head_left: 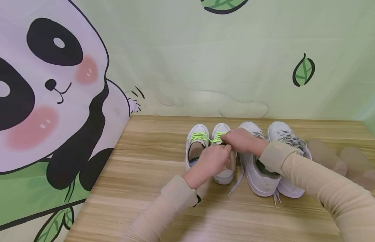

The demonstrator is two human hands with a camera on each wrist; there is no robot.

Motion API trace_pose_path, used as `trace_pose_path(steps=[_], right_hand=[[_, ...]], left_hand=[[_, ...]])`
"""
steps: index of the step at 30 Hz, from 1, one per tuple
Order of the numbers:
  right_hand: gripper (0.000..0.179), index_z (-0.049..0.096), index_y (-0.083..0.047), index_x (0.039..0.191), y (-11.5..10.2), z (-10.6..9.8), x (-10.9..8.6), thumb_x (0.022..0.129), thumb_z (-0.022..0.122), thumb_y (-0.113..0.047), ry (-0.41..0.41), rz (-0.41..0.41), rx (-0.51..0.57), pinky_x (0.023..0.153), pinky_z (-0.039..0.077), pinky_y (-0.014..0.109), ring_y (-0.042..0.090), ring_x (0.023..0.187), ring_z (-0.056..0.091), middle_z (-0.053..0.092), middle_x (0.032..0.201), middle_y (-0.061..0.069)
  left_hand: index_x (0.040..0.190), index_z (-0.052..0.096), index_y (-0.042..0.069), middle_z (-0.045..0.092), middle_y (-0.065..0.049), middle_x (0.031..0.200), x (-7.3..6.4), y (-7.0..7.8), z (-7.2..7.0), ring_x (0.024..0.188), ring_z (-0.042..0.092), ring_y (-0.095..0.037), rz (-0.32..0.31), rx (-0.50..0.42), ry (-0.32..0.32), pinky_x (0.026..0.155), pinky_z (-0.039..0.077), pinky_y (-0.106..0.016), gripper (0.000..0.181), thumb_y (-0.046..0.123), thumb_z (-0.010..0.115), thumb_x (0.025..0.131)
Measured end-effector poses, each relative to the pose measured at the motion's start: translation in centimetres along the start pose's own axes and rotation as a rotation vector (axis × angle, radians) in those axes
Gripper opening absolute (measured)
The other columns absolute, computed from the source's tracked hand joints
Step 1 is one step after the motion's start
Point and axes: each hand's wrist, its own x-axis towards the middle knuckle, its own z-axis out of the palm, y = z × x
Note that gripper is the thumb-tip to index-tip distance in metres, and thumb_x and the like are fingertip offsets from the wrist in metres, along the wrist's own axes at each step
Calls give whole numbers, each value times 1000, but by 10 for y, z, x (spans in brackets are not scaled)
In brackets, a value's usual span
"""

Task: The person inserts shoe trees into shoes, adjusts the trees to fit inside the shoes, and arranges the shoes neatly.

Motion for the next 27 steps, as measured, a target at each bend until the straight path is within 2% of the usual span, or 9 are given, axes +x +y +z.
trace_pose_path(steps=[6,14,19,27], right_hand=[[17,49,-16,63,1,0,0,72,61,-7,3,3,-1,47,41,35,17,53,52,54,59,0],[14,52,-15,65,2,0,0,74,59,-7,16,-4,-7,48,43,36,18,55,54,55,59,1],[14,52,-15,65,4,2,0,76,58,-8,40,-17,5,49,43,36,19,54,54,56,60,1],[17,52,-16,64,11,5,-2,80,57,-12,46,27,56,49,41,32,13,51,45,52,59,-3]], left_hand=[[101,53,11,62,0,83,2,-2,2,79,61,-16,-3,-15,-7,53,49,-27,27,29,59,83],[103,53,9,61,-1,80,3,-6,7,76,61,-16,9,-45,23,54,49,-27,28,28,59,83],[115,51,8,64,-2,92,3,-10,11,85,61,-15,7,-105,29,63,50,-26,38,30,57,84],[119,51,9,63,-3,105,-2,-17,19,96,60,-15,-1,-229,140,76,48,-27,43,33,57,84]])
